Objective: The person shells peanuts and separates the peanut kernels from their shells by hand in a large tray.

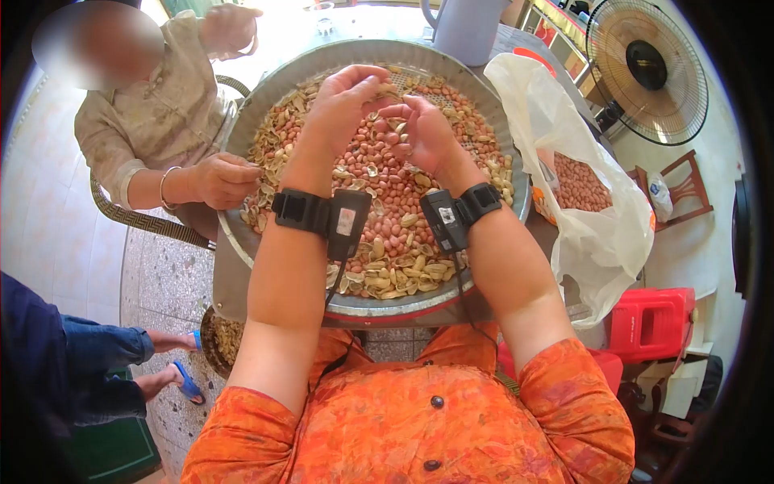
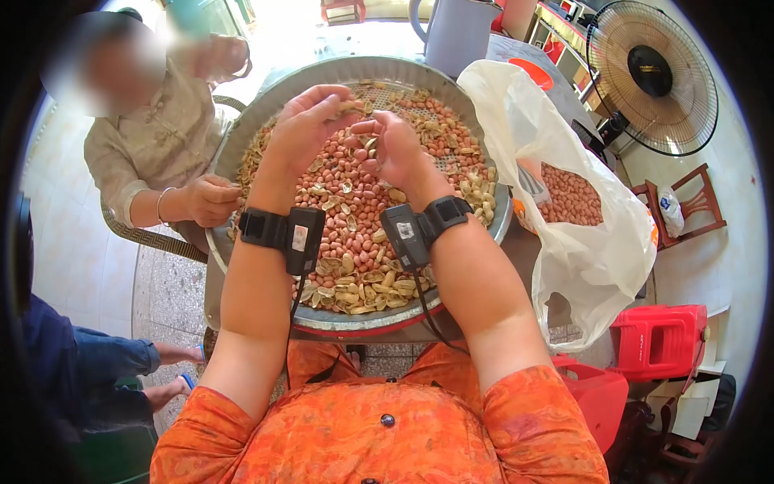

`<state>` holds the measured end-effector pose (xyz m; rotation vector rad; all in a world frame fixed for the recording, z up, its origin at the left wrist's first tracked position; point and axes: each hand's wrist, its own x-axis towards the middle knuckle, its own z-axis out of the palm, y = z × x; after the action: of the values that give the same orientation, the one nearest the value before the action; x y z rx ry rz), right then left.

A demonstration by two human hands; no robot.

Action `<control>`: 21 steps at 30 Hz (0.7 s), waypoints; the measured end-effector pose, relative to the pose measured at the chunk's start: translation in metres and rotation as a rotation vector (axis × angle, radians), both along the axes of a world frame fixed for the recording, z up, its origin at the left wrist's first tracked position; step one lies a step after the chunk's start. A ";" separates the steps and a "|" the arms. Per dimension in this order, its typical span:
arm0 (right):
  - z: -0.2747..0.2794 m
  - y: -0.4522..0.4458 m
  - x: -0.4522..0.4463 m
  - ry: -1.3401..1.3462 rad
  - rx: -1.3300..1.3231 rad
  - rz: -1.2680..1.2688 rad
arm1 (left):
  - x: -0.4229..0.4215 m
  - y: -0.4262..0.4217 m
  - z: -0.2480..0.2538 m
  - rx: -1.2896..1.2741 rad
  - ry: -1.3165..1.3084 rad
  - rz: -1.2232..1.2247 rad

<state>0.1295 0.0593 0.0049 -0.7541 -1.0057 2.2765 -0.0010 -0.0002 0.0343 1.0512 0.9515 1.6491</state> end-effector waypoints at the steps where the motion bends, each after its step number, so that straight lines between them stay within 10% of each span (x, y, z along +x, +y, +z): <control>1: -0.003 0.000 -0.001 0.026 0.008 0.038 | 0.003 -0.001 0.004 0.033 0.064 -0.073; 5: 0.004 -0.006 0.001 0.023 -0.079 0.069 | -0.007 0.001 0.001 0.158 0.330 0.117; 10: -0.024 0.030 0.008 0.283 -0.166 0.153 | -0.033 0.002 -0.026 -0.604 1.382 0.385; 15: 0.014 0.008 0.016 0.219 -0.348 -0.312 | -0.034 0.007 -0.045 -0.809 1.502 0.337; 21: -0.021 0.031 0.016 0.272 -0.149 0.057 | -0.036 0.007 -0.029 -0.450 1.110 0.403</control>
<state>0.1455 0.0902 -0.0164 -0.4612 -0.7473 2.4427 -0.0366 0.0067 0.0052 1.5134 2.2437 0.9423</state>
